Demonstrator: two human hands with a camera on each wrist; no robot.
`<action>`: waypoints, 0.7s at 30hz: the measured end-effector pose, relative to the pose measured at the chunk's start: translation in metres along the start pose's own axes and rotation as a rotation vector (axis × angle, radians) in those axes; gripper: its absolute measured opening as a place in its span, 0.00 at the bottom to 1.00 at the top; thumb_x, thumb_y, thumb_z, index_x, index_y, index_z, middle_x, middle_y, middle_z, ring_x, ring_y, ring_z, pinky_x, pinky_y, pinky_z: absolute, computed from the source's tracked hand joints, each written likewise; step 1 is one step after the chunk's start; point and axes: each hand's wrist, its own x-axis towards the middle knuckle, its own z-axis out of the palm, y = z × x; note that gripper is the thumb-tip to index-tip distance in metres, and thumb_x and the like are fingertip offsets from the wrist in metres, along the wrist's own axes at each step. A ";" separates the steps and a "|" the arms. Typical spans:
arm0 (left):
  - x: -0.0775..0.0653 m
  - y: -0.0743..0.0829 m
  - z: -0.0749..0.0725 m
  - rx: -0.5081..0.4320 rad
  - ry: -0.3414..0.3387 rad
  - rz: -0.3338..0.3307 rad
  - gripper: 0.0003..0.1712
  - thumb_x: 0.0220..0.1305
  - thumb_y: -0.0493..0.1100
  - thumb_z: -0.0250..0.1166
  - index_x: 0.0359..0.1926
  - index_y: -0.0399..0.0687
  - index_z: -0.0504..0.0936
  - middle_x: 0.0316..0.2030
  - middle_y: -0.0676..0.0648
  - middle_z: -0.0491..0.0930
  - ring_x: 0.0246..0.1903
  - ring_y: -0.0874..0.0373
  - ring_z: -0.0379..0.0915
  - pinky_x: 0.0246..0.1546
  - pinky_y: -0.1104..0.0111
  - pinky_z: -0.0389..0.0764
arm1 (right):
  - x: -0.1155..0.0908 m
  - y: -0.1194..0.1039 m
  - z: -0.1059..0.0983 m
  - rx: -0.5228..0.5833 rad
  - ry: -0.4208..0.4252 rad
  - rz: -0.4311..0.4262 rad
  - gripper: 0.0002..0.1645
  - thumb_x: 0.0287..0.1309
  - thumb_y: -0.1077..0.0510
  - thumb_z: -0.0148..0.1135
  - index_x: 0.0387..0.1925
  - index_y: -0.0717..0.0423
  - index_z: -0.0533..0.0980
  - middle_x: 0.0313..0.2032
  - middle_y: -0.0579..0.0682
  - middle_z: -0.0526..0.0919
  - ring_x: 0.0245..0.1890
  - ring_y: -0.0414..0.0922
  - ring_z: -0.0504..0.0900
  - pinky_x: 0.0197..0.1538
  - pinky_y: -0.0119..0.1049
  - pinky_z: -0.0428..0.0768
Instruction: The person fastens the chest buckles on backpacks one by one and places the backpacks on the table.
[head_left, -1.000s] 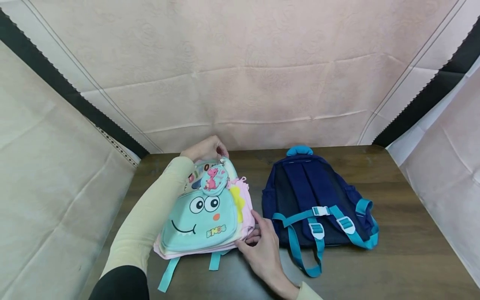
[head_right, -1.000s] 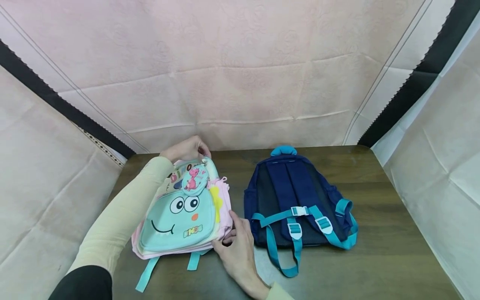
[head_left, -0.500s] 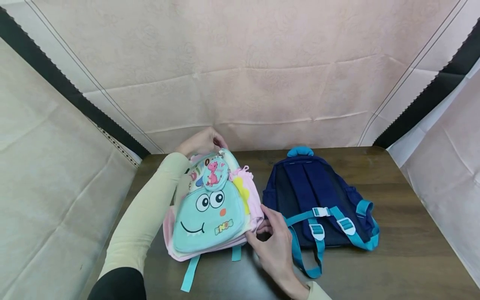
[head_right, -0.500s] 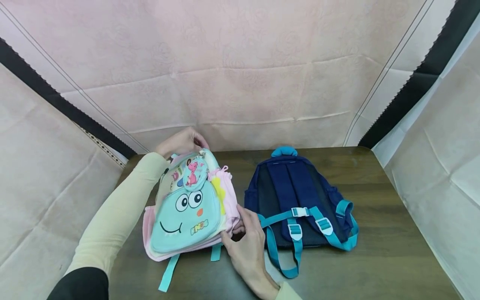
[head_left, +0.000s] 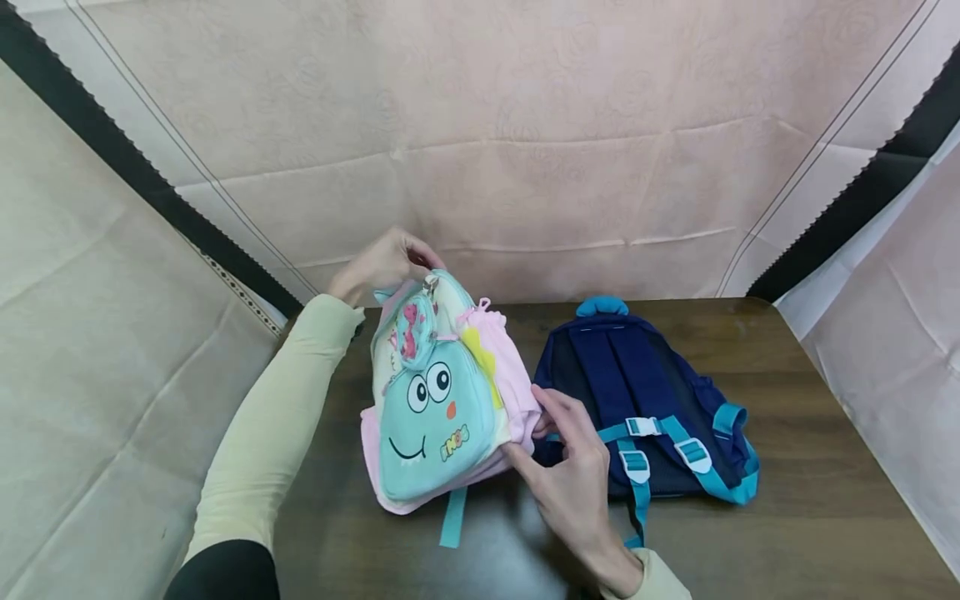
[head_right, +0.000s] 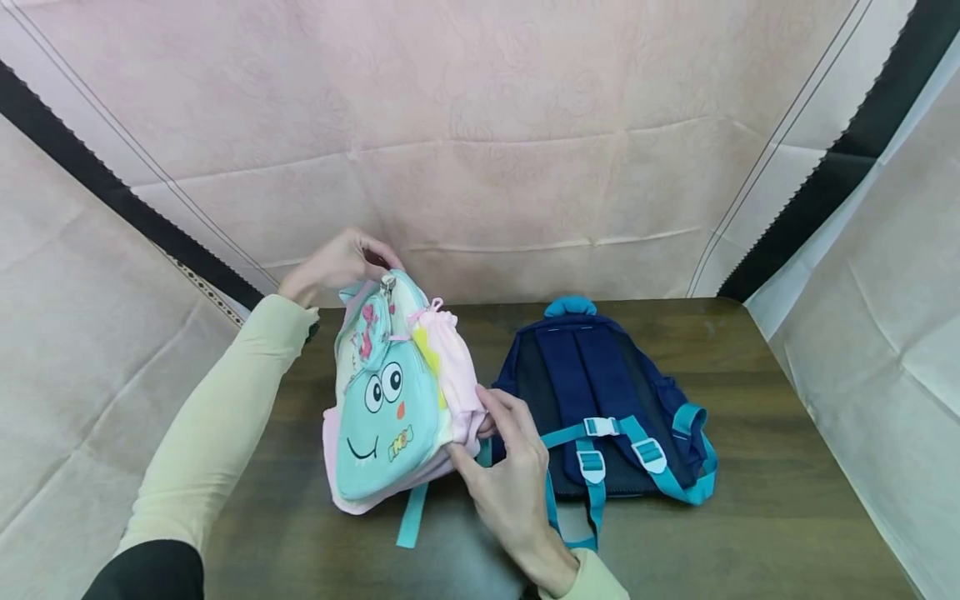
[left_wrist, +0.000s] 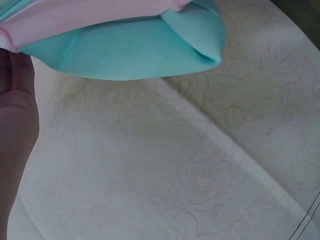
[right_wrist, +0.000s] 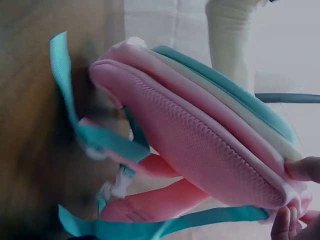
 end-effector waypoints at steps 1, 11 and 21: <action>-0.001 0.000 -0.002 -0.017 0.013 0.003 0.09 0.71 0.30 0.70 0.43 0.44 0.95 0.40 0.47 0.94 0.42 0.55 0.85 0.46 0.68 0.83 | 0.003 0.000 -0.002 0.027 -0.011 0.005 0.41 0.50 0.68 0.86 0.68 0.58 0.81 0.61 0.57 0.84 0.45 0.39 0.82 0.49 0.28 0.86; -0.013 -0.008 -0.014 -0.089 0.137 0.036 0.09 0.69 0.29 0.70 0.44 0.39 0.94 0.38 0.52 0.93 0.40 0.55 0.83 0.43 0.70 0.82 | 0.027 -0.007 -0.020 0.268 -0.125 0.185 0.38 0.64 0.69 0.75 0.74 0.65 0.74 0.73 0.61 0.80 0.65 0.51 0.85 0.66 0.30 0.81; -0.034 -0.019 -0.016 0.031 0.057 -0.002 0.07 0.73 0.31 0.69 0.47 0.41 0.91 0.44 0.41 0.90 0.46 0.48 0.83 0.50 0.64 0.80 | 0.036 -0.012 -0.012 0.271 -0.166 0.178 0.31 0.67 0.66 0.73 0.71 0.57 0.79 0.67 0.58 0.85 0.59 0.51 0.87 0.65 0.32 0.84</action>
